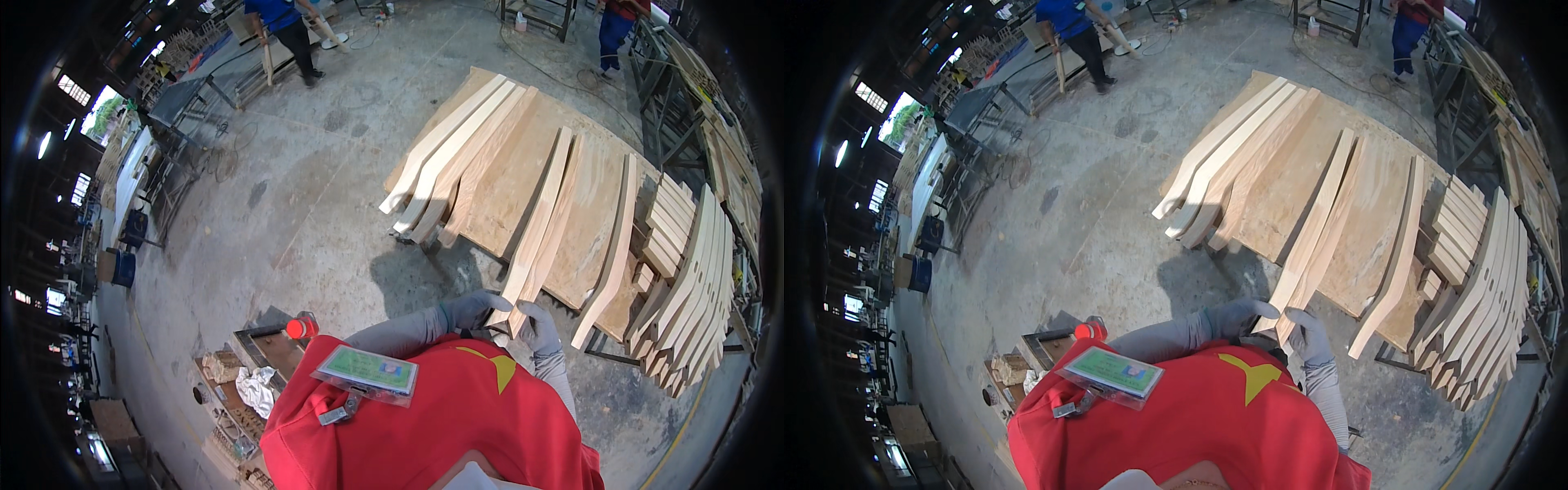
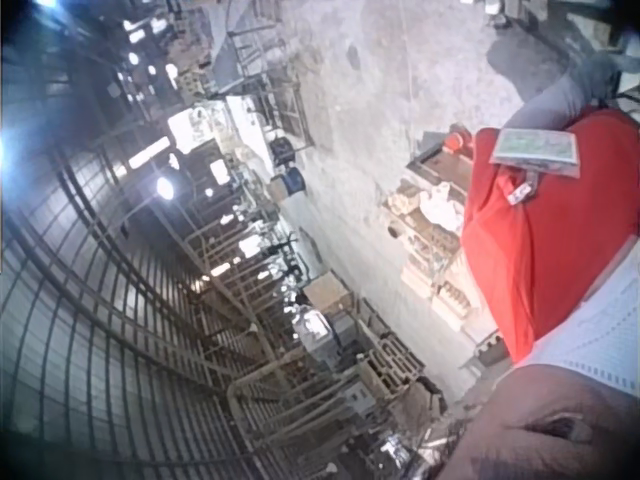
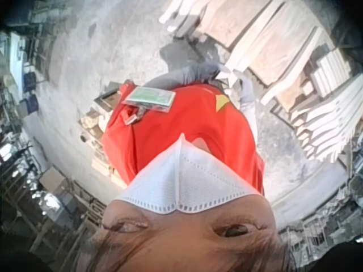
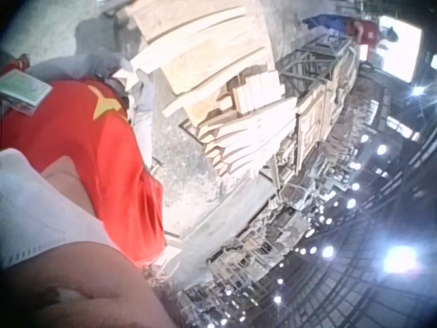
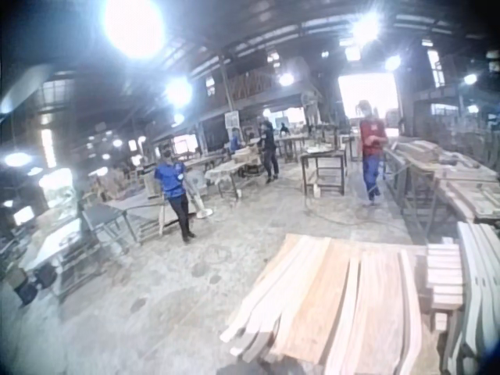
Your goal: The person repeatedly picks up long, light-colored wooden planks from a table and stacks them onto a growing pile on the floor. The person handles the planks one at a time, aligning them before placing them down.
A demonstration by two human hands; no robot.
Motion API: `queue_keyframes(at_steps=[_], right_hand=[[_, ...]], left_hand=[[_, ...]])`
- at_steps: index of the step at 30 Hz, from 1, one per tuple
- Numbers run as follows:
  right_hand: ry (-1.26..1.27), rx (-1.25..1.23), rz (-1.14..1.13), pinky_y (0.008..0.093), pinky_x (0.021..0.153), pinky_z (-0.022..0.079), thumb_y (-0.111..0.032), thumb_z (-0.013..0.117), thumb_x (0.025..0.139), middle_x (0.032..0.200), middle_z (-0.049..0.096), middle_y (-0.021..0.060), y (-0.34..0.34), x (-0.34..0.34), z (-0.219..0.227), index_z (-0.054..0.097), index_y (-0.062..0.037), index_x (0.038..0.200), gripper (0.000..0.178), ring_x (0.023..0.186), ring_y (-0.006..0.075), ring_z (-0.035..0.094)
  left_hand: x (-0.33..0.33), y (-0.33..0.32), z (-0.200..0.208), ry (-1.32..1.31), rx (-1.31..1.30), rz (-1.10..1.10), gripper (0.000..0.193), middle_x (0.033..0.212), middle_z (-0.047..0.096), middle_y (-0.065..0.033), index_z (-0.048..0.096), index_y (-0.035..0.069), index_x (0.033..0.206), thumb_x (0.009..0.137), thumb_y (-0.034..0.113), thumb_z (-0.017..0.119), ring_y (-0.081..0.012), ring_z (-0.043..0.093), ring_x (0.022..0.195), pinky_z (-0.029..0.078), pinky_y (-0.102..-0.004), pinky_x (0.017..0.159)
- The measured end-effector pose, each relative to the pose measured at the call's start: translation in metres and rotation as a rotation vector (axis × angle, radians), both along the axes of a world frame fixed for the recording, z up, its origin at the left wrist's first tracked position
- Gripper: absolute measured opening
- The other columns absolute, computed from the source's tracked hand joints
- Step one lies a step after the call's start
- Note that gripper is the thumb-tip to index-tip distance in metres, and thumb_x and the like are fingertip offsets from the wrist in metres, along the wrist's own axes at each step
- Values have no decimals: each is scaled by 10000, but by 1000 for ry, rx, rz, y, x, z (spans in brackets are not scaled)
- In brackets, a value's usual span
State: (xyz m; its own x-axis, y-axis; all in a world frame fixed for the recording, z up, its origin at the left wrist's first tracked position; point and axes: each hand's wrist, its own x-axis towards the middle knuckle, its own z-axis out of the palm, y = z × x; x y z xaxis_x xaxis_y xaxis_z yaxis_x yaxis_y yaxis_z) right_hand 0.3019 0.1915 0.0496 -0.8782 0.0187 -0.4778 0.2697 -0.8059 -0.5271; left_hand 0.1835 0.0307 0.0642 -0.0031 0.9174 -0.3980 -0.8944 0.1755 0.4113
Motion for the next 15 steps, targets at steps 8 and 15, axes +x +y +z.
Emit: queue_keyframes(at_steps=[8, 15], right_hand=[[-41, 303, -6, 233, 539, 455, -77, 587, 829, 841, 631, 79, 6, 6, -20, 581, 33, 1037, 236, 655, 132, 602], [45, -145, 17, 310, 805, 515, -40, 532, 854, 1072, 614, 148, 8, 3, -64, 554, 61, 1098, 265, 966, 230, 623]], left_hand=[[4, 10, -25, 51, -116, 48, 317, 986, 660, -99, 598, 19, 1093, 819, 178, 590, -185, 649, 791, 526, -297, 700], [1, 11, -38, 5, -203, -30, 323, 951, 655, -116, 600, 28, 1076, 806, 206, 600, -241, 652, 785, 544, -347, 654]])
